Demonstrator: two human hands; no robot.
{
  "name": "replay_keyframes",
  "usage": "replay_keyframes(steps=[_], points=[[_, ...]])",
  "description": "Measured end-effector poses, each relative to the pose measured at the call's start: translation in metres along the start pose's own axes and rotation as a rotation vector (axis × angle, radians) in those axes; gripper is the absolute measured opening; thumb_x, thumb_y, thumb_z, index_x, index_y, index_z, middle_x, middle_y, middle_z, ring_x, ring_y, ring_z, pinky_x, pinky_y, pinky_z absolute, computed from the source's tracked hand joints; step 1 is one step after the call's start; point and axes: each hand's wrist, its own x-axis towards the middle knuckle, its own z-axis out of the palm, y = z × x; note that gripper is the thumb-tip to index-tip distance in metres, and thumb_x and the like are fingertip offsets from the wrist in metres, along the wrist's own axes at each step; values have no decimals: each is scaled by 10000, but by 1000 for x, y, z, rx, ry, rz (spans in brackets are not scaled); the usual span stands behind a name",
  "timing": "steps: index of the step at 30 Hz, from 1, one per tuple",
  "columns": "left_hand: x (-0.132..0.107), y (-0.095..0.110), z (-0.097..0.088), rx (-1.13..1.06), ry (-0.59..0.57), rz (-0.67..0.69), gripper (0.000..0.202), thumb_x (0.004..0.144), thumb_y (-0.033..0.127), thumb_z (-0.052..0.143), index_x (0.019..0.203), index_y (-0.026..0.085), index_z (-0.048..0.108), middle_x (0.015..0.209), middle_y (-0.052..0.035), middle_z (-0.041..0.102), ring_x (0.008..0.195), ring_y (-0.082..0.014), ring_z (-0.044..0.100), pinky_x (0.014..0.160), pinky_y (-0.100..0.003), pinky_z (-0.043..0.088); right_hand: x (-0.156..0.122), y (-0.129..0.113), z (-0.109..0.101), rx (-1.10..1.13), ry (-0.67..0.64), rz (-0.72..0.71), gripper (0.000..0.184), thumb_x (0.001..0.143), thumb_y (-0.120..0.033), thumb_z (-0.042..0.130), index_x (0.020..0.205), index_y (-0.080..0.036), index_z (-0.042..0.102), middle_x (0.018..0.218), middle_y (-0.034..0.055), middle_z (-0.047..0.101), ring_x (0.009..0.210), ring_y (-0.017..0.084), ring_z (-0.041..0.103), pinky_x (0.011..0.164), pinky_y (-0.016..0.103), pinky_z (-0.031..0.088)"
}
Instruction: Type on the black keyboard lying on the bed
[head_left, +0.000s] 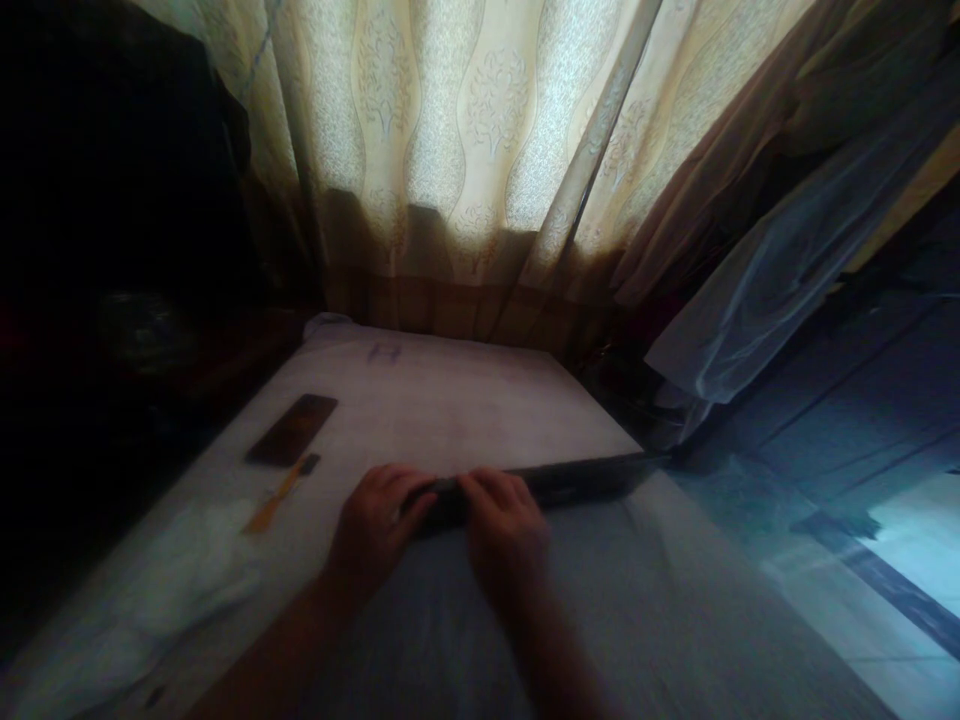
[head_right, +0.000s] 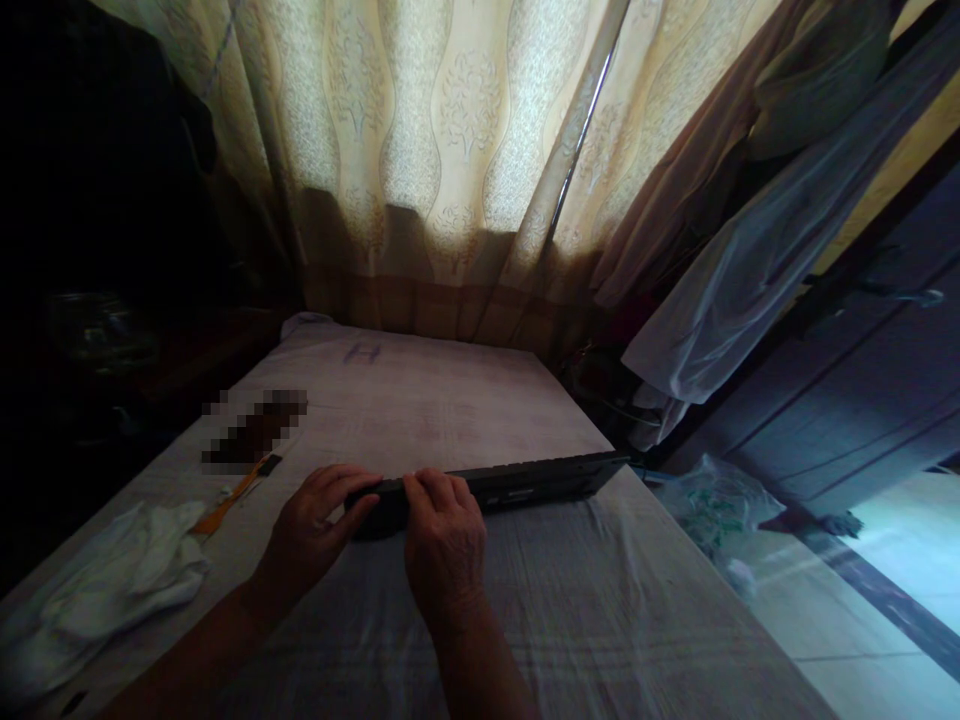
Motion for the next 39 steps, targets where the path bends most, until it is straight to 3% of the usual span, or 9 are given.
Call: replay_keyframes(steps=[6,11,16,18,21,24,26,32,39], points=[[4,-1,-2,10,-59,-8,189,881,318,594,980,196,697,916,-58,707,877,-200,637,800,-342,518,-2,9,-1,-22,45,26,304,889,-64,460,1042,-140,711,980,100,694,863,216,566,773,315,485],[29,10,-4,62,-302,-43,178,861,331,598,945,217,706,902,-53,723,848,-221,640,788,-372,505,4,2,2,17,-10,3,293,887,-88,475,1031,-182,712,958,83,693,844,200,573,747,303,485],[50,13,-4,65,-496,-183,176,820,319,626,936,228,722,910,-52,742,853,-238,669,772,-357,508,9,16,-1,15,-17,45,294,836,-65,502,1008,-173,716,957,84,689,835,205,581,744,302,487],[55,9,-5,26,-539,-223,189,801,319,631,943,248,735,893,-39,754,814,-230,688,719,-323,513,14,23,-6,33,-80,80,319,806,-51,509,1017,-178,713,974,85,680,856,201,595,742,292,488],[59,3,-8,-106,-592,-226,215,797,315,615,965,292,748,853,-5,770,737,-199,704,637,-263,507,26,28,-19,73,-288,108,321,802,-63,523,1016,-216,707,966,60,667,815,174,616,695,264,475],[60,0,-11,-241,-668,-241,245,815,298,589,1005,310,743,879,12,776,751,-186,715,646,-244,513,38,26,-31,75,-479,105,262,822,-73,518,895,-251,697,882,14,642,684,137,603,597,245,423],[61,-1,-11,-277,-715,-289,261,820,284,580,1028,305,737,919,11,776,796,-191,719,680,-251,523,42,21,-33,19,-530,104,228,825,-71,522,829,-239,677,838,10,623,637,136,584,547,251,378],[62,-1,-12,-351,-760,-315,274,831,300,576,1057,301,730,949,1,774,831,-200,718,745,-283,538,41,8,-21,91,-505,52,239,852,-102,553,954,-275,682,799,-3,594,647,136,571,538,252,343],[63,-3,-12,-304,-735,-315,267,842,307,571,1056,305,731,911,6,777,765,-187,722,659,-250,531,45,37,-34,45,-535,140,235,854,-96,512,840,-239,698,835,7,615,657,134,581,571,258,367]])
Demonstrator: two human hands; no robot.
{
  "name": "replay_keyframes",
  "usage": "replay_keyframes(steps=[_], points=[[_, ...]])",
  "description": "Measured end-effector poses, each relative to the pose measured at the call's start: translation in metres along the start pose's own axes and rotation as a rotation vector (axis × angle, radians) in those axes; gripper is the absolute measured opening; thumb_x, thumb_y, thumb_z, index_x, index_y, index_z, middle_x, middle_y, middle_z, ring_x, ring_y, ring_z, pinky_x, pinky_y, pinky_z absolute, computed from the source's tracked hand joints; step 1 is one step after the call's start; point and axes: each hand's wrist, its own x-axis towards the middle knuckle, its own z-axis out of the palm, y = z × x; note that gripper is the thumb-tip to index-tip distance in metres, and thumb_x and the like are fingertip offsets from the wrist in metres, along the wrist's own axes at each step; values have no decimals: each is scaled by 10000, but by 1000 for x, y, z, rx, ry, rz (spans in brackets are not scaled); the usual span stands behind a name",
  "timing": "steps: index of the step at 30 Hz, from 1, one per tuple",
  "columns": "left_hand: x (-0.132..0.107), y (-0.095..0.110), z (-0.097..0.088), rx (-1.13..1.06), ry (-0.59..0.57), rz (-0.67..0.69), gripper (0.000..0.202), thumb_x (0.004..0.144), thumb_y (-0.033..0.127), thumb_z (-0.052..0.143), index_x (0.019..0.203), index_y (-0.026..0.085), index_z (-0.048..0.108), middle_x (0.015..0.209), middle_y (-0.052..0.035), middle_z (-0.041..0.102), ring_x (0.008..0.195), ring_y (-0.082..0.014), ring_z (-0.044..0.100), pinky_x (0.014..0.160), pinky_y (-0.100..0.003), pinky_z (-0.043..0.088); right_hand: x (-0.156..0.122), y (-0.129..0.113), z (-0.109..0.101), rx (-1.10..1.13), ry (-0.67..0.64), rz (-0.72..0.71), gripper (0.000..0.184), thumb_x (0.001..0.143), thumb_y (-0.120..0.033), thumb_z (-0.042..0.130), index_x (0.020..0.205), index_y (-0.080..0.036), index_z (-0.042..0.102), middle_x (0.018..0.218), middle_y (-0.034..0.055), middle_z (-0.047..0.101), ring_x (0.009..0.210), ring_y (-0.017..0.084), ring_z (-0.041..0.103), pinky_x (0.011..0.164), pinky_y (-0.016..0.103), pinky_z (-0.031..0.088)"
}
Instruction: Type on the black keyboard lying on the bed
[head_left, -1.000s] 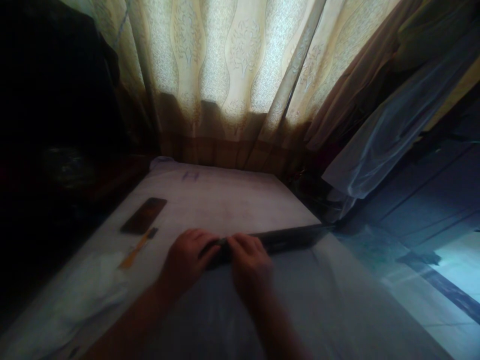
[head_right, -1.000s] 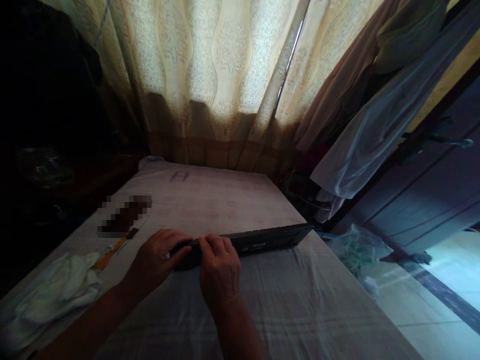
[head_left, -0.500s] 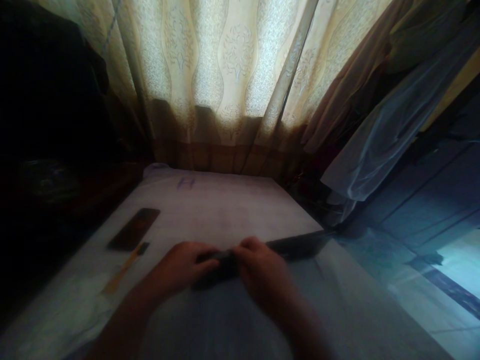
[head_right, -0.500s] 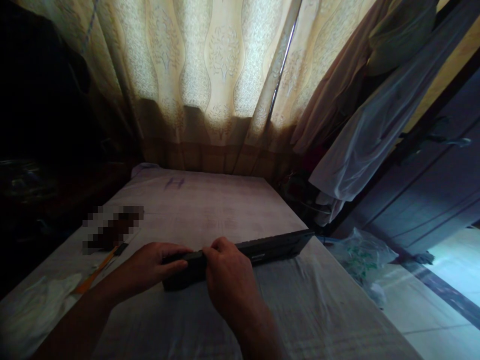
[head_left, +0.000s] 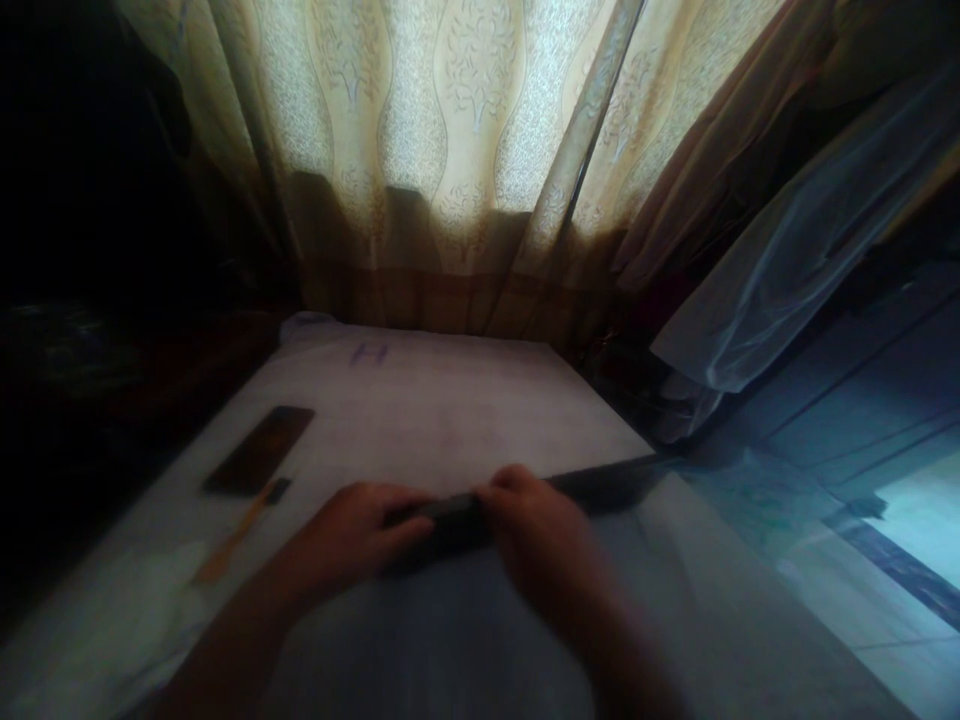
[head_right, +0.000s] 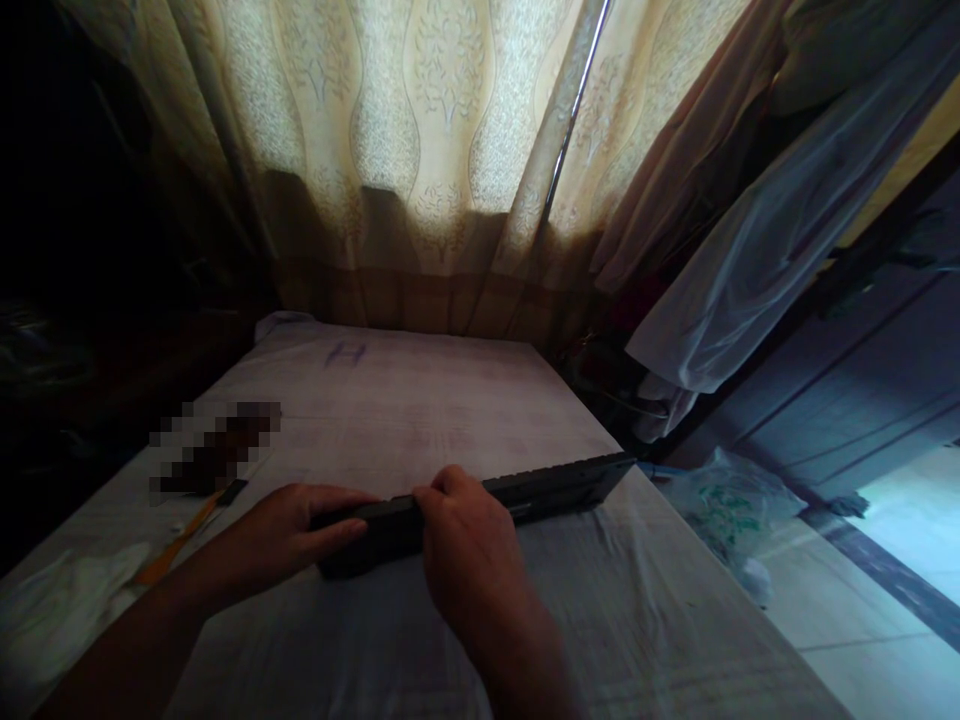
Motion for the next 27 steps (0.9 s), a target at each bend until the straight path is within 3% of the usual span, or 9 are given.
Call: replay_keyframes(steps=[5,9,14,17,23,27], points=[[1,-1,1,56,10,-31,260,835,331,584,1044,296,734,947,-1,775,817,-202,722,715,-274,532,-2,5,-3,-26,0,45,247,844,-88,522,889,-243,710,861,14,618,686,147,584,598,273,381],[1,-1,2,49,6,-9,271,848,337,571,1067,294,724,946,-5,776,804,-200,724,686,-266,530,1,-9,-2,-47,-22,18,233,849,-81,517,845,-234,693,842,11,605,662,139,558,569,266,350],[2,-5,3,88,18,-14,280,853,377,573,1077,292,719,1021,-14,765,888,-216,717,757,-296,535,3,-22,1,2,-73,-42,251,862,-72,514,885,-245,695,832,2,598,655,128,544,557,253,338],[2,-6,4,89,26,-27,303,854,384,570,1108,289,706,1055,-16,757,925,-220,708,790,-311,531,3,-14,-1,19,-49,-35,272,856,-79,521,901,-265,713,835,-1,601,661,122,549,568,250,343],[1,2,-1,105,15,-102,336,873,372,534,1159,275,680,1111,-7,738,977,-196,684,861,-308,501,6,15,-17,5,-108,131,300,854,-95,521,982,-261,736,896,19,633,763,152,601,652,262,386],[1,6,0,129,10,-109,320,874,365,527,1137,280,687,1095,5,742,966,-188,681,852,-298,496,7,8,-19,21,-125,121,286,881,-110,504,963,-251,738,898,26,634,768,149,596,659,258,379]])
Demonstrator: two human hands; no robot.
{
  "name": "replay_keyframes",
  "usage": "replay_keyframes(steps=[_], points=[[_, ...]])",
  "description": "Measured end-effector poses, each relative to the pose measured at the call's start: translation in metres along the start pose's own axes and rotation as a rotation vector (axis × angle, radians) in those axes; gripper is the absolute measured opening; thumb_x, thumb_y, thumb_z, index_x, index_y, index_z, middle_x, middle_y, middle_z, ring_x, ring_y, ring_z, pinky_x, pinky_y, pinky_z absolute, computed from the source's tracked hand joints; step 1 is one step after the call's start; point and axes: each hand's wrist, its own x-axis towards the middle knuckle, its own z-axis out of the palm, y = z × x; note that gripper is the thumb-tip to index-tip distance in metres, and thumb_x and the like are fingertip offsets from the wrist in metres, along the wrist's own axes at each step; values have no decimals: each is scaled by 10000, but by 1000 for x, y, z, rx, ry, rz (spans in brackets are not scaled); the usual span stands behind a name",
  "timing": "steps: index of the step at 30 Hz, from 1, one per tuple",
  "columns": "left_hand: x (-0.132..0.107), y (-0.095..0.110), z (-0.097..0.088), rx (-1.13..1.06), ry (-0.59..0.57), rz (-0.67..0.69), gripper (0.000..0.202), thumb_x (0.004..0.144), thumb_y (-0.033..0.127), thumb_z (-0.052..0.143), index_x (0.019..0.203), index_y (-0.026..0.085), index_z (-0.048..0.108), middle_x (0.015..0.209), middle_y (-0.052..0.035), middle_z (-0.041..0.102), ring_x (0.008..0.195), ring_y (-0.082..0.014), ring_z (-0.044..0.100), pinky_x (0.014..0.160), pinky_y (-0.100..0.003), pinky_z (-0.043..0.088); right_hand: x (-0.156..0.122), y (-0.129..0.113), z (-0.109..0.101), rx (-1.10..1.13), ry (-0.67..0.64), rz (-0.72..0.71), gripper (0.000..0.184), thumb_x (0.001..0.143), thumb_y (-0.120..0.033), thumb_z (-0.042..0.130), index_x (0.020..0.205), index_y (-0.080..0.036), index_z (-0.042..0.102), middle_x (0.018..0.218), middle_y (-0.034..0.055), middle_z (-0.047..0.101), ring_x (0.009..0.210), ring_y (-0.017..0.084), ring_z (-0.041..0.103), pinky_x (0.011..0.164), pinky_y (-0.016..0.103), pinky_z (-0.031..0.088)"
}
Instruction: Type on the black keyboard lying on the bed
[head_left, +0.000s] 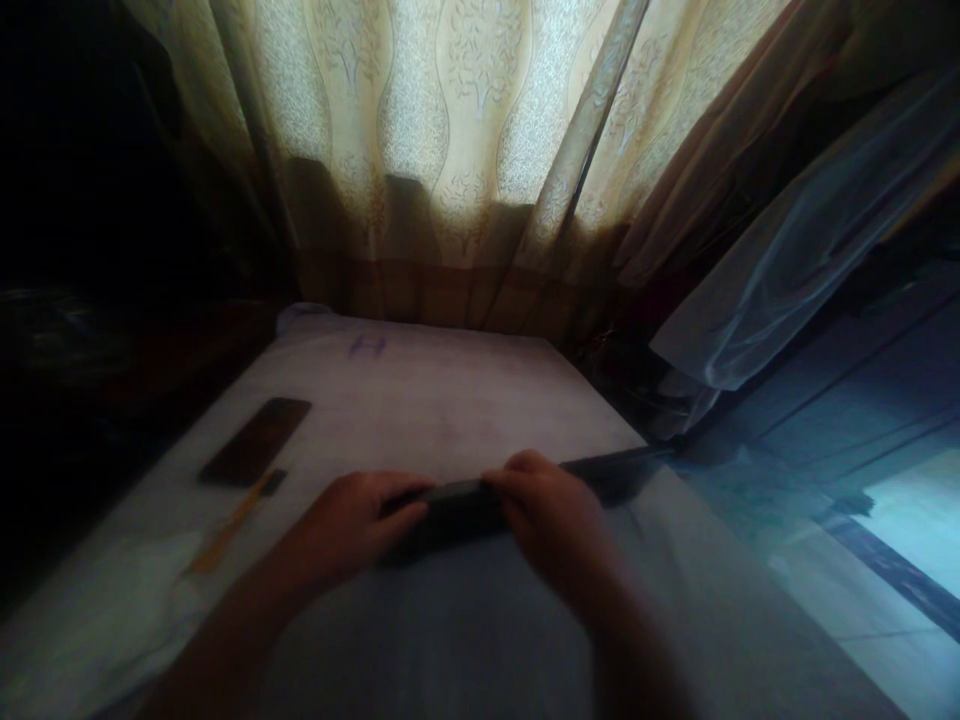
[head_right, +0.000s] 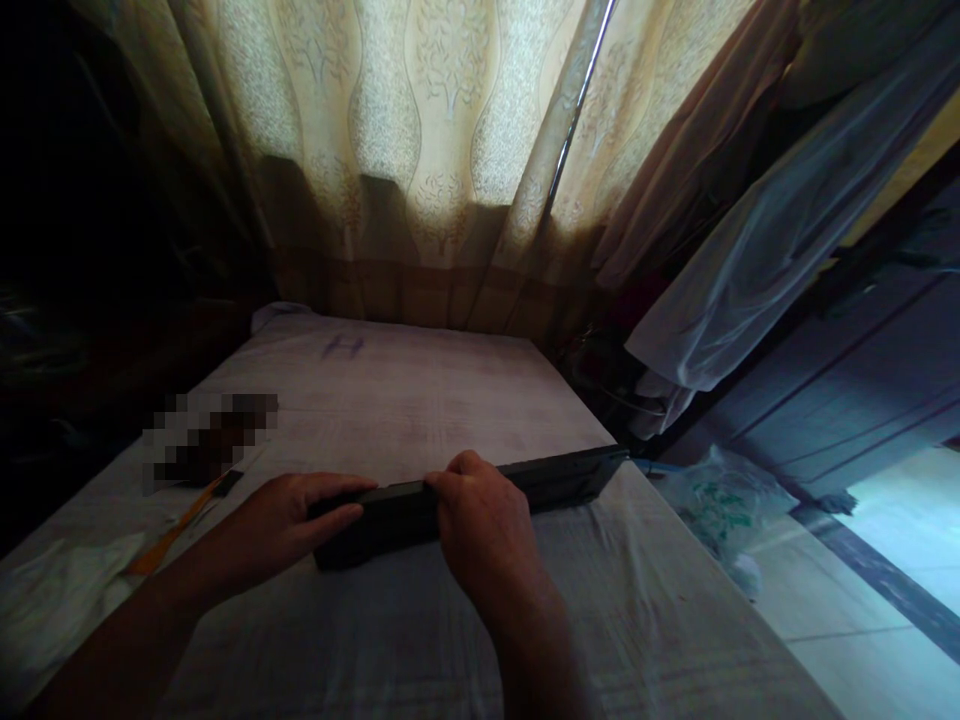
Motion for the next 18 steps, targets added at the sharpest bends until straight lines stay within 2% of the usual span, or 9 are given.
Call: replay_keyframes(steps=[4,7,18], points=[[0,4,9,58,33,30,323,892,395,502,1135,279,681,1085,-5,742,954,-191,681,846,-306,502,-1,-15,7,49,-13,-92,284,889,-113,500,922,-272,733,874,6,624,723,122,570,632,241,356],[0,8,16,150,71,29,328,902,403,489,1133,273,680,1075,-21,742,943,-202,682,842,-326,506,0,-12,6,51,-10,-83,290,878,-105,510,935,-277,737,882,6,629,731,125,575,635,243,357],[2,8,20,328,148,28,323,907,374,492,1148,259,674,1091,-39,741,951,-229,691,839,-376,522,2,53,-7,-9,58,194,294,883,-147,541,1061,-258,746,981,49,660,840,186,626,747,297,427]])
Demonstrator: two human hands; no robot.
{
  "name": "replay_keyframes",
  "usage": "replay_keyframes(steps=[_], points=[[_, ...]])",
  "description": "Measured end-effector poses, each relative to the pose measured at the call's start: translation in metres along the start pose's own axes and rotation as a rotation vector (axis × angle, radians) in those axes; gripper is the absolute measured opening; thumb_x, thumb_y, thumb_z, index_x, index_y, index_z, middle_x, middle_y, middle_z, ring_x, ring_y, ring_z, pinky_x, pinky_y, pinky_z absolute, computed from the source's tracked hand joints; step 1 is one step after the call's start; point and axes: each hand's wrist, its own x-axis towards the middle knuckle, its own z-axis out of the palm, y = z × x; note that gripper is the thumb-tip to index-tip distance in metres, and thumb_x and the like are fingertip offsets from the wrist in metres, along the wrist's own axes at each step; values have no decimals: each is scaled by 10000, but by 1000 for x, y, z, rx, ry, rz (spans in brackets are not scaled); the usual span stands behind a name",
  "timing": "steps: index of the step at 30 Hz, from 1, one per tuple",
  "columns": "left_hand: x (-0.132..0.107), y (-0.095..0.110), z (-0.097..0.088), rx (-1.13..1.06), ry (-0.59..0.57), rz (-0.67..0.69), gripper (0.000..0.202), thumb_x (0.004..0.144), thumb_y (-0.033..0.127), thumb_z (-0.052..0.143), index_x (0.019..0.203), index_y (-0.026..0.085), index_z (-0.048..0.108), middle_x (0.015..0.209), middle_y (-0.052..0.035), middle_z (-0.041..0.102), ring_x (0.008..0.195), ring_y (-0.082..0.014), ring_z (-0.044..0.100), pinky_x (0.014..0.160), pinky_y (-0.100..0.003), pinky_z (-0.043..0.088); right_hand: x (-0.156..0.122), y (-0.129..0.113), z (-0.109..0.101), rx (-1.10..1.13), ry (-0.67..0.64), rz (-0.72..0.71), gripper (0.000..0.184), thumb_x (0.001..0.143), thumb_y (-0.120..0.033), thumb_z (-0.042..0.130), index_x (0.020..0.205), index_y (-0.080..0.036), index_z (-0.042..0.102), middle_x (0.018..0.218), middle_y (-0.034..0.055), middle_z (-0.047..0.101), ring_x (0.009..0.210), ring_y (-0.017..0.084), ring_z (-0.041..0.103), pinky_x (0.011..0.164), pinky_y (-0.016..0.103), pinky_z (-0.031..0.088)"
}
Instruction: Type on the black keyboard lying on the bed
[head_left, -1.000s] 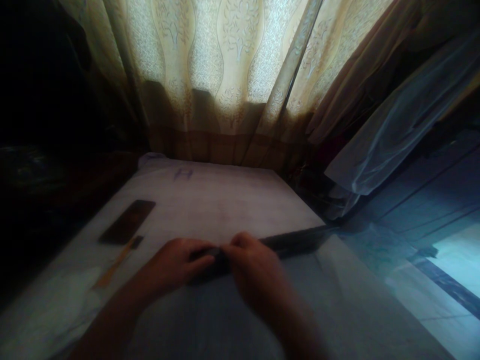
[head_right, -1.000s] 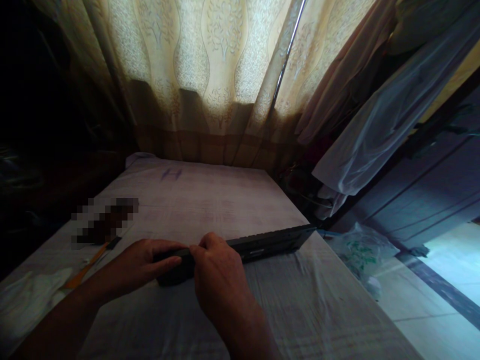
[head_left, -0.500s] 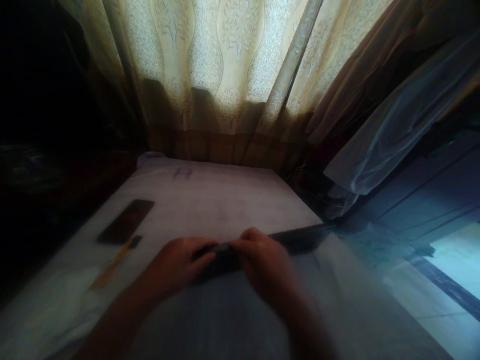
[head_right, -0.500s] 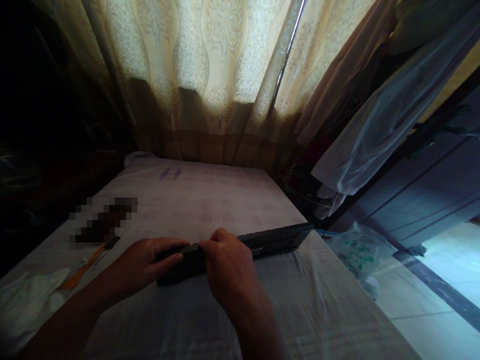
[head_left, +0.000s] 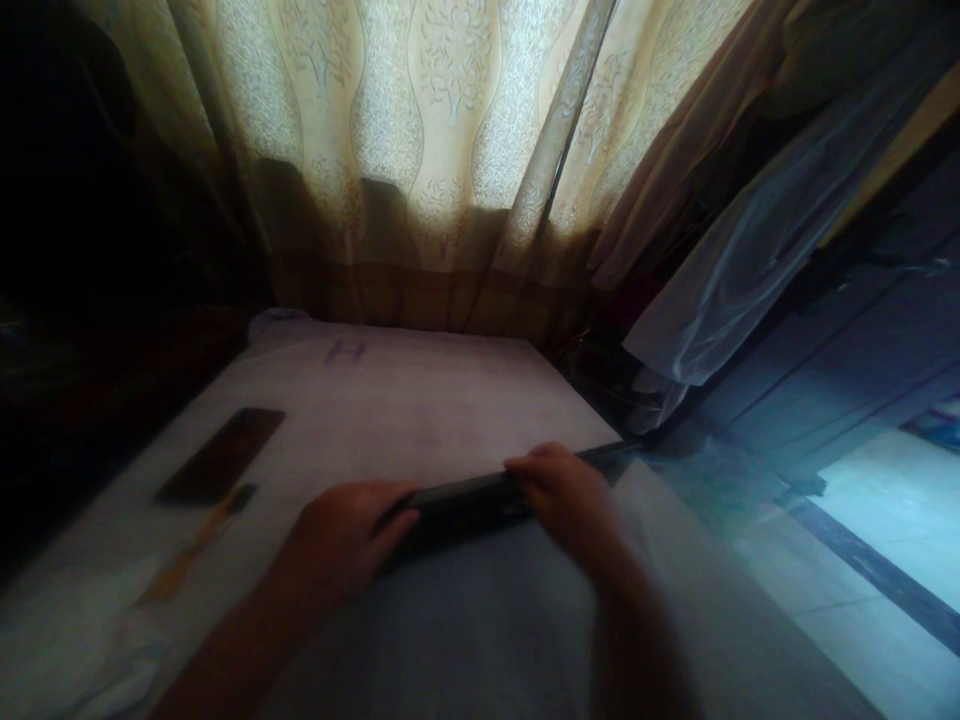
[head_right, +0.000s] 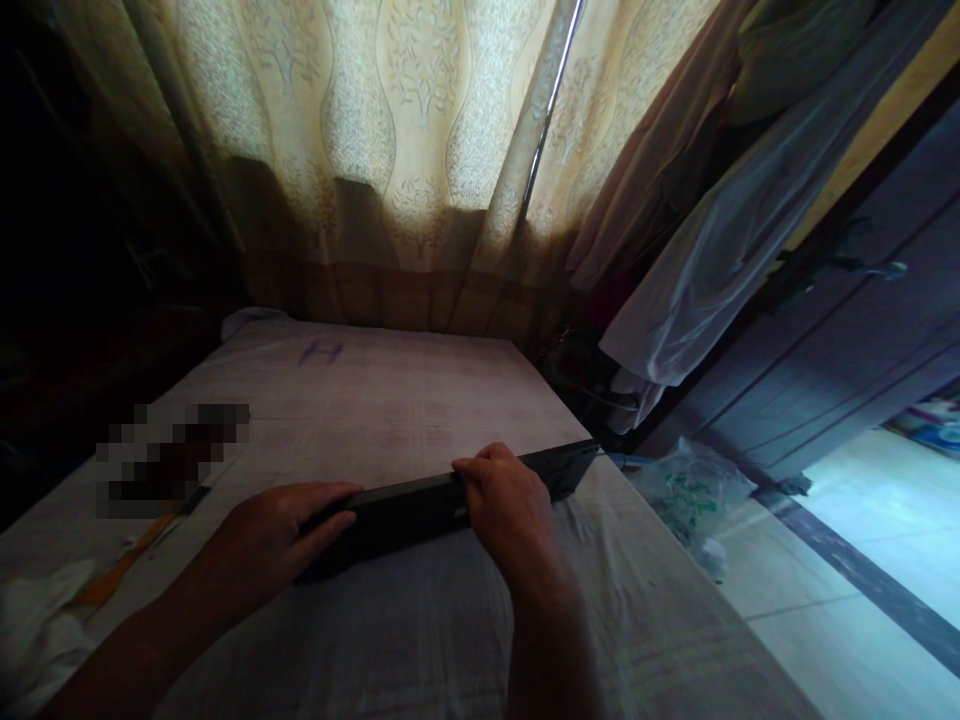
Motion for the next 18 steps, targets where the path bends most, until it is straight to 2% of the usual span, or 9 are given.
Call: replay_keyframes(steps=[5,12,18], points=[[0,-1,7,17,29,22,333,906,373,501,1167,249,667,1100,-48,739,960,-240,691,856,-400,522,-1,-1,-4,-8,-7,24,309,886,-133,525,1071,-249,743,990,53,665,848,186,629,753,294,433],[2,0,8,20,36,19,340,897,373,512,1181,260,661,1090,-43,743,949,-240,697,840,-392,532,-7,-23,-4,69,-68,-120,321,888,-116,526,1059,-277,744,936,30,653,826,158,621,731,262,422],[1,-2,9,14,55,31,335,900,379,500,1168,264,666,1095,-38,741,955,-238,694,846,-392,529,-4,-7,-8,5,-37,-3,311,893,-126,521,1085,-240,739,973,55,658,859,179,624,769,286,430]])
